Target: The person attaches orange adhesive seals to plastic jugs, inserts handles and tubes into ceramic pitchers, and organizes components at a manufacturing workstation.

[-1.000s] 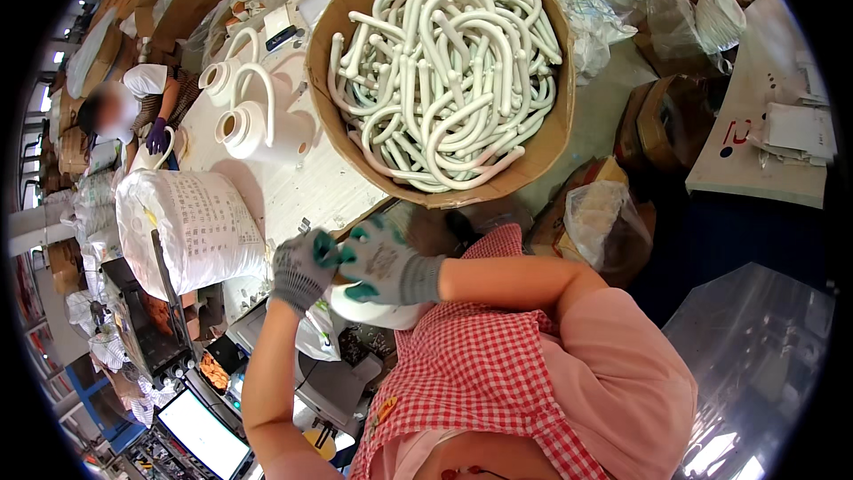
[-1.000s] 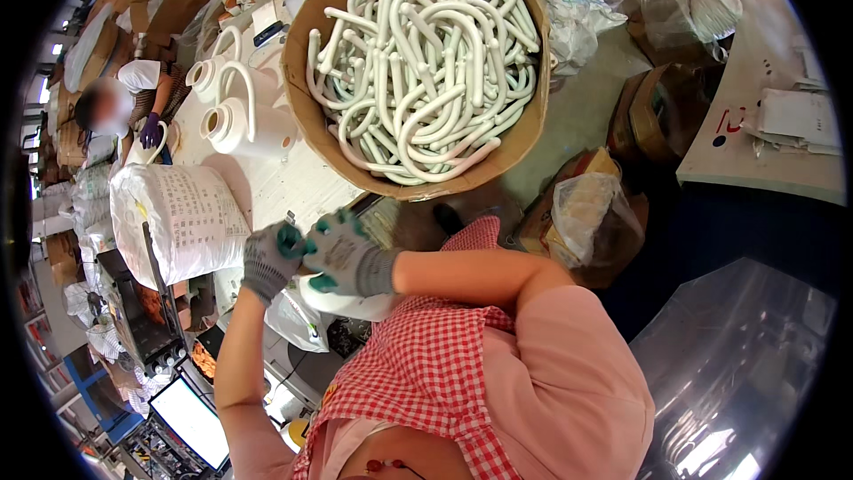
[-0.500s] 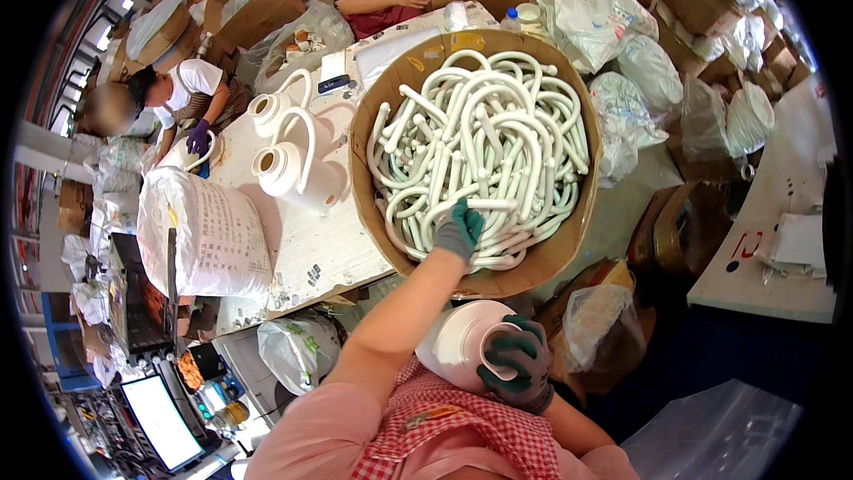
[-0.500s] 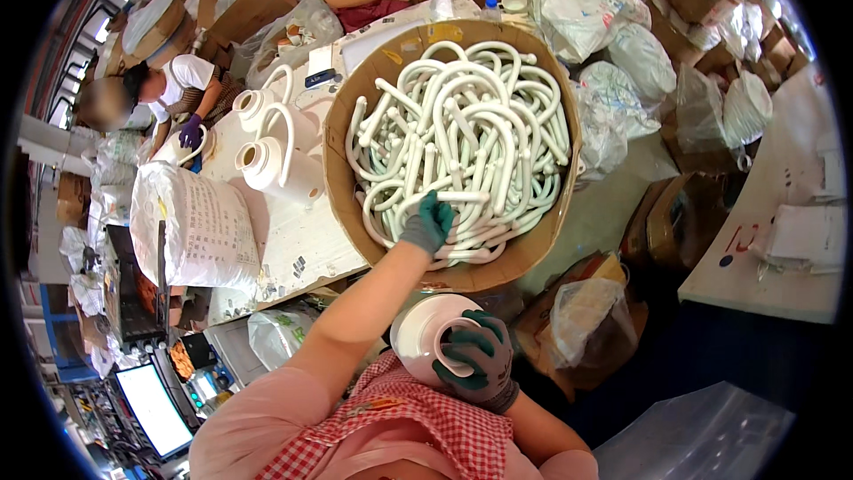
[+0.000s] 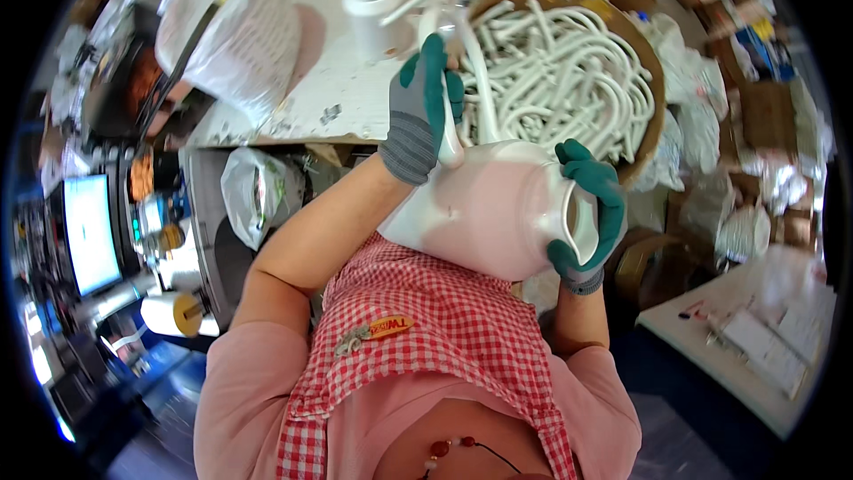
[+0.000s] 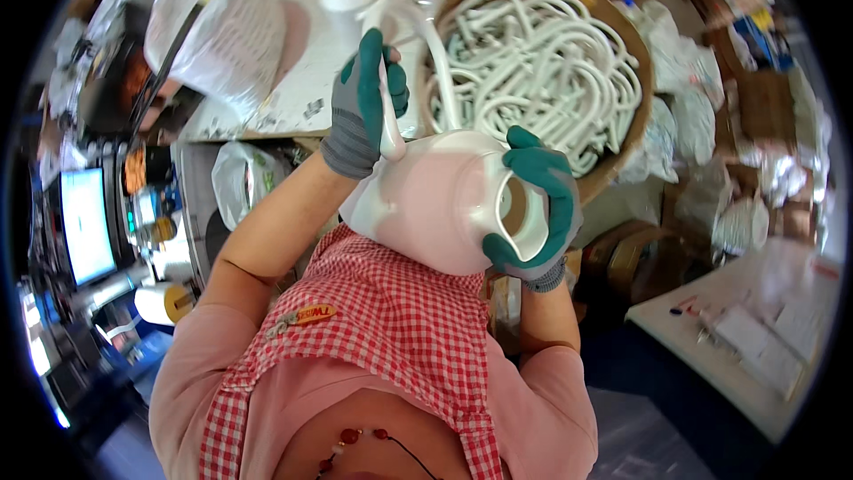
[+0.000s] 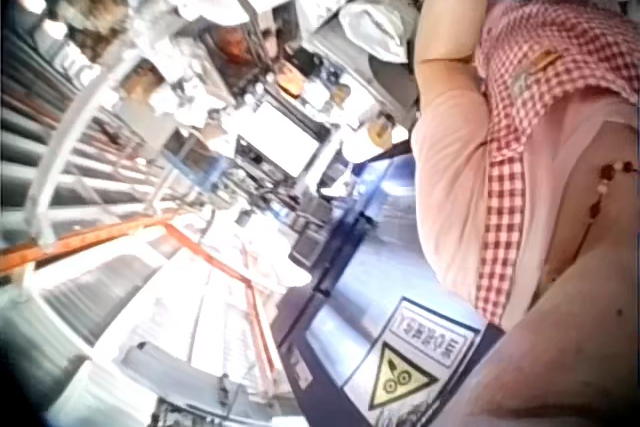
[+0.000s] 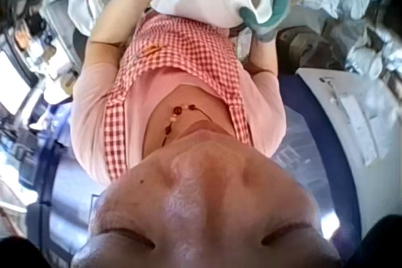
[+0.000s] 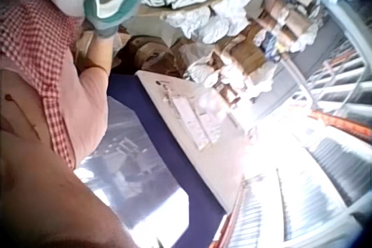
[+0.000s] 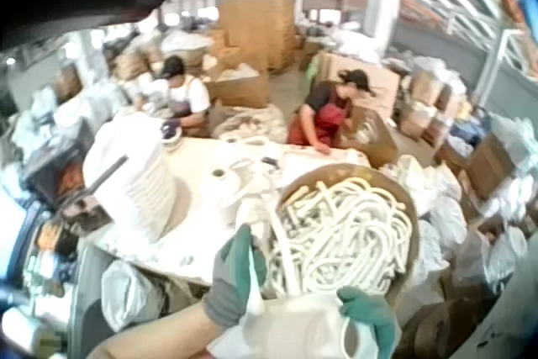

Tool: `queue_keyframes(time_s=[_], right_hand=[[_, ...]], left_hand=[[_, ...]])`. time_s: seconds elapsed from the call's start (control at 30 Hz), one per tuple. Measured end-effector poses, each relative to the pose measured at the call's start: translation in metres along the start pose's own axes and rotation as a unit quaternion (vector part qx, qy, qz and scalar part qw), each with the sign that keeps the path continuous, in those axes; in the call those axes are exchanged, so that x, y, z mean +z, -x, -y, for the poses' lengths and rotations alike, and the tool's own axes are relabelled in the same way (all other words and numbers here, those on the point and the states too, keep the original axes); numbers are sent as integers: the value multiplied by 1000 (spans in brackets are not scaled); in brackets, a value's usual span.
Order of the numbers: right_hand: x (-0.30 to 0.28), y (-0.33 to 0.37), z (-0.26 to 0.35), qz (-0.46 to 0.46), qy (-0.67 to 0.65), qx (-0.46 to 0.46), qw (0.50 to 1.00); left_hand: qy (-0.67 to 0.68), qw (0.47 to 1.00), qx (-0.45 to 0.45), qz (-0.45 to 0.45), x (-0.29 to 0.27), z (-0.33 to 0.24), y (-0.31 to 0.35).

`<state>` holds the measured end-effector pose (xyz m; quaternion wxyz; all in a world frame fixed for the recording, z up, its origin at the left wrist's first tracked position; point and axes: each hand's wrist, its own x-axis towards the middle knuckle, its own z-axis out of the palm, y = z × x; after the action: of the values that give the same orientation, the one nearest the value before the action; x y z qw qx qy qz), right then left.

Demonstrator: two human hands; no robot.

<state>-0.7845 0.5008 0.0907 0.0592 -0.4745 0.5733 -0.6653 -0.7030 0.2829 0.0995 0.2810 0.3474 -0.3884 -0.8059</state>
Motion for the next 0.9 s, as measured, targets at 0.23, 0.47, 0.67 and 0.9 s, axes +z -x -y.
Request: queue_keyframes(time_s=[0.23, 0.47, 0.67, 0.9], right_hand=[[121, -10, 15, 99, 29, -2, 995], [238, 9, 56, 184, -6, -29, 982], [309, 10, 80, 240, 19, -35, 970], [350, -2, 99, 319, -7, -65, 945]], left_hand=[[251, 965, 10, -70, -160, -51, 62], [234, 962, 101, -98, -269, -82, 124], [306, 934, 165, -80, -340, -99, 157], [104, 943, 284, -141, -371, -105, 173]])
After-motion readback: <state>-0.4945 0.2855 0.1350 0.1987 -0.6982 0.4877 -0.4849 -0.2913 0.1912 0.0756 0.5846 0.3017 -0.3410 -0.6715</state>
